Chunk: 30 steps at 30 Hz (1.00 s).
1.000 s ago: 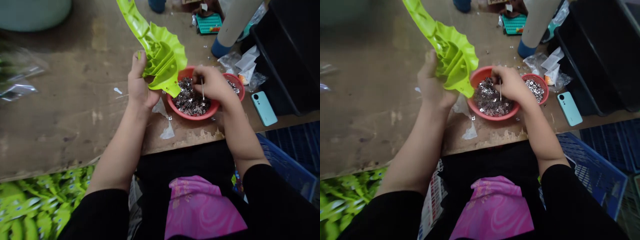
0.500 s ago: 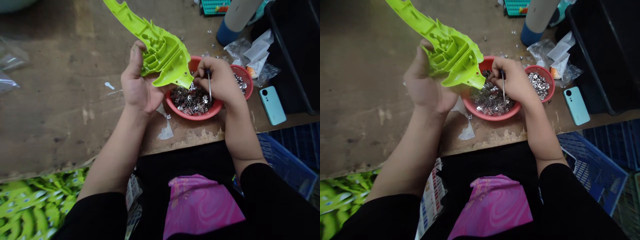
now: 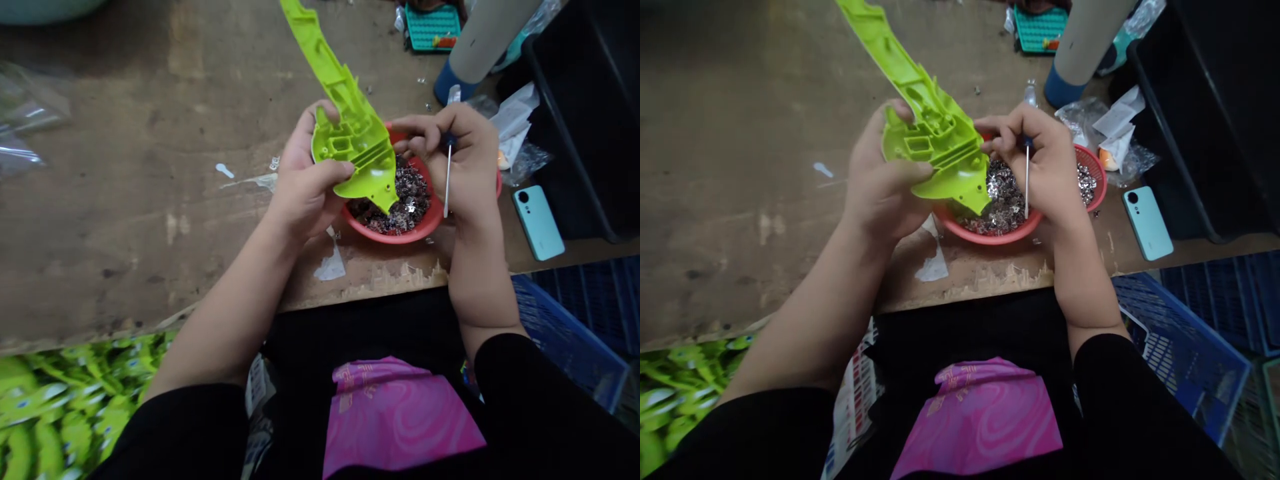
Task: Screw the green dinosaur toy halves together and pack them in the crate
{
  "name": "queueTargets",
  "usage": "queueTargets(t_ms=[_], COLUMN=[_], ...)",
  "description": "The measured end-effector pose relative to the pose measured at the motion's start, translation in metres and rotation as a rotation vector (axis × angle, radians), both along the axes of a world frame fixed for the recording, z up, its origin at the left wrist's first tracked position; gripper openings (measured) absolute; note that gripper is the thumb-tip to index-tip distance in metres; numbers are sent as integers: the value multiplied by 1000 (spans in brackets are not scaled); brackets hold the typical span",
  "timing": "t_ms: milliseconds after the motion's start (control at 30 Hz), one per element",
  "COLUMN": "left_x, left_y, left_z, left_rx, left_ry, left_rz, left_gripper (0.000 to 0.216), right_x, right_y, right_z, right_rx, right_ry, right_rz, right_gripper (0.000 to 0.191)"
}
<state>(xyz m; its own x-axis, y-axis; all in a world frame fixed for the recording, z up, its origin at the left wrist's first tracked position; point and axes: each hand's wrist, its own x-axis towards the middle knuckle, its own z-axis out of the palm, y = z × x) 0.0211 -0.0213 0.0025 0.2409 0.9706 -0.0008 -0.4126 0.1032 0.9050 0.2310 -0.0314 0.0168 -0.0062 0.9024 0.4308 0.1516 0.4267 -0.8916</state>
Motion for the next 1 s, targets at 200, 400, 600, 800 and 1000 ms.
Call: queueTargets(t_ms=[200, 400, 600, 800, 1000], left_x=[3, 8, 8, 12, 17], left_y=[-7, -10, -9, -10, -15], left_z=[17, 18, 16, 14, 7], left_rx=[-111, -108, -141, -111, -49], left_ry=[-93, -126, -108, -159, -216], left_rz=[-161, -152, -192, -231, -205], left_gripper=[41, 51, 49, 49, 52], right_x=[-12, -14, -16, -23, -22], right_y=[-9, -13, -14, -13, -19], right_z=[5, 11, 2, 6, 15], right_rx=[36, 29, -46, -139, -165], right_ry=[36, 54, 24, -51, 43], right_rz=[21, 28, -46, -64, 18], right_gripper=[48, 44, 57, 79, 51])
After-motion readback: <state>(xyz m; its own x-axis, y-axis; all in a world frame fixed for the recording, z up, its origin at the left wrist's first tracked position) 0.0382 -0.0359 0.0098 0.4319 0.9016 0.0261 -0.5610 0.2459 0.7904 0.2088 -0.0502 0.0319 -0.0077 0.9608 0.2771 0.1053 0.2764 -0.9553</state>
